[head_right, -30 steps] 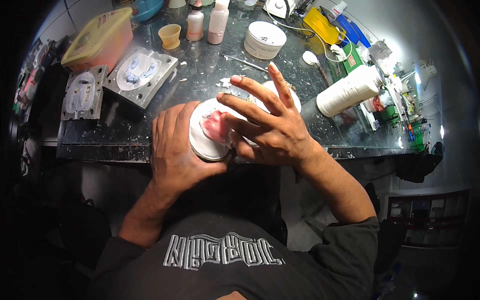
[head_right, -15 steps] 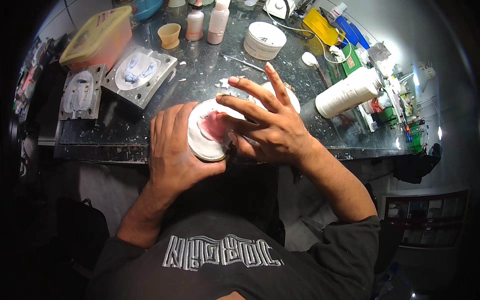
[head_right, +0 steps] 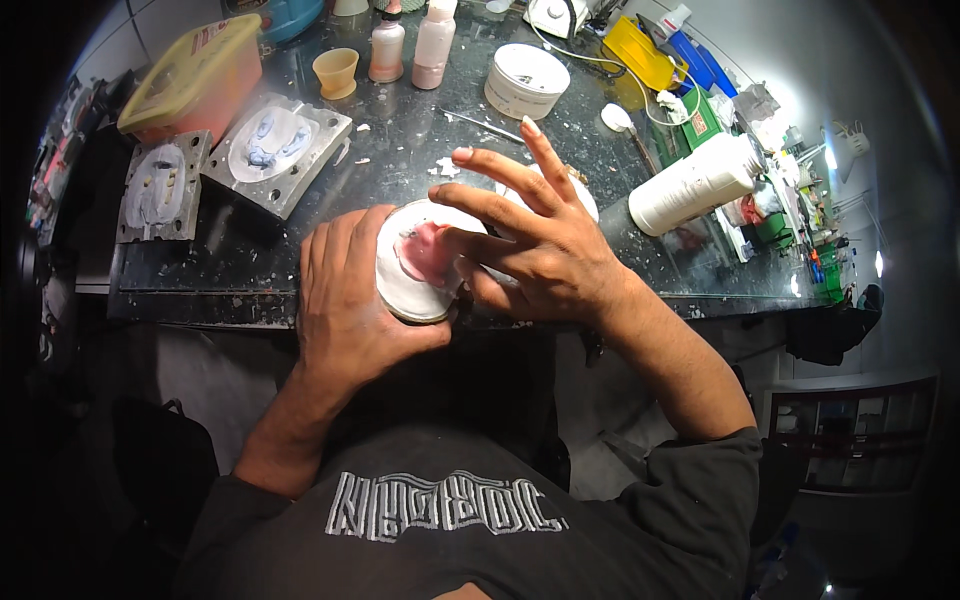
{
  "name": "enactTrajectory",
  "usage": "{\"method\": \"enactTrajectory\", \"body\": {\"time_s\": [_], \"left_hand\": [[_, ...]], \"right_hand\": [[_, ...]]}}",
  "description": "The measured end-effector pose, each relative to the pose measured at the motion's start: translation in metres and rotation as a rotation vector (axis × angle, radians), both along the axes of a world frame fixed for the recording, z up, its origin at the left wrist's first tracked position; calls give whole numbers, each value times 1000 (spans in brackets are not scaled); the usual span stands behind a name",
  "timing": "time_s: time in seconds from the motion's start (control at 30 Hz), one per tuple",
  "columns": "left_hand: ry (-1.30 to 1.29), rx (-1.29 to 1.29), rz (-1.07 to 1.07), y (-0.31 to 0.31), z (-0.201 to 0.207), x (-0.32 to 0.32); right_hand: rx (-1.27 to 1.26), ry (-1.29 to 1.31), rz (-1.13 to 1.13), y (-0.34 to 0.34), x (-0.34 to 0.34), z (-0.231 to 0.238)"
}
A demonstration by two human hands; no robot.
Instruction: The person pours a pink material into a small cup, kneads it by hand, and places it into a dental mold. They press the material into the mold, pour a white liquid over it, and smooth the surface. Finally, they close the mold halves together.
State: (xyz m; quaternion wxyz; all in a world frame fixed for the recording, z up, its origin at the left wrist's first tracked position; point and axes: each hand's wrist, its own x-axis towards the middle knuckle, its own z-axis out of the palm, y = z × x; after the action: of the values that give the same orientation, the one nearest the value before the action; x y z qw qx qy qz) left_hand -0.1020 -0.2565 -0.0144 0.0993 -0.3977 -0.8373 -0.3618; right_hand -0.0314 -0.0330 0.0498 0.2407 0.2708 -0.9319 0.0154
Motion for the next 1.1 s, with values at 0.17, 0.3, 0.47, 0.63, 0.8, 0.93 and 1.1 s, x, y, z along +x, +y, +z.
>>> {"method": "enactTrajectory", "body": {"time_s": [0.17, 0.3, 0.47, 0.63, 0.8, 0.93, 1.1], "left_hand": [[-4, -3, -4, 0, 1, 0], [-10, 0, 4, 1, 1, -1], [0, 6, 2, 1, 0, 0], [19, 16, 3, 2, -1, -1], [12, 4, -3, 2, 1, 0], [20, 12, 16, 2, 4, 2], [14, 62, -3, 3, 5, 2]], "right_hand": [[15, -21, 13, 2, -1, -1], [-10, -12, 40, 1, -1, 3], [73, -51, 36, 4, -2, -7], [127, 1, 70, 6, -4, -11], [71, 40, 23, 6, 2, -10], [-205, 151, -111, 30, 12, 18], [-470, 19, -572, 48, 40, -10]]}}
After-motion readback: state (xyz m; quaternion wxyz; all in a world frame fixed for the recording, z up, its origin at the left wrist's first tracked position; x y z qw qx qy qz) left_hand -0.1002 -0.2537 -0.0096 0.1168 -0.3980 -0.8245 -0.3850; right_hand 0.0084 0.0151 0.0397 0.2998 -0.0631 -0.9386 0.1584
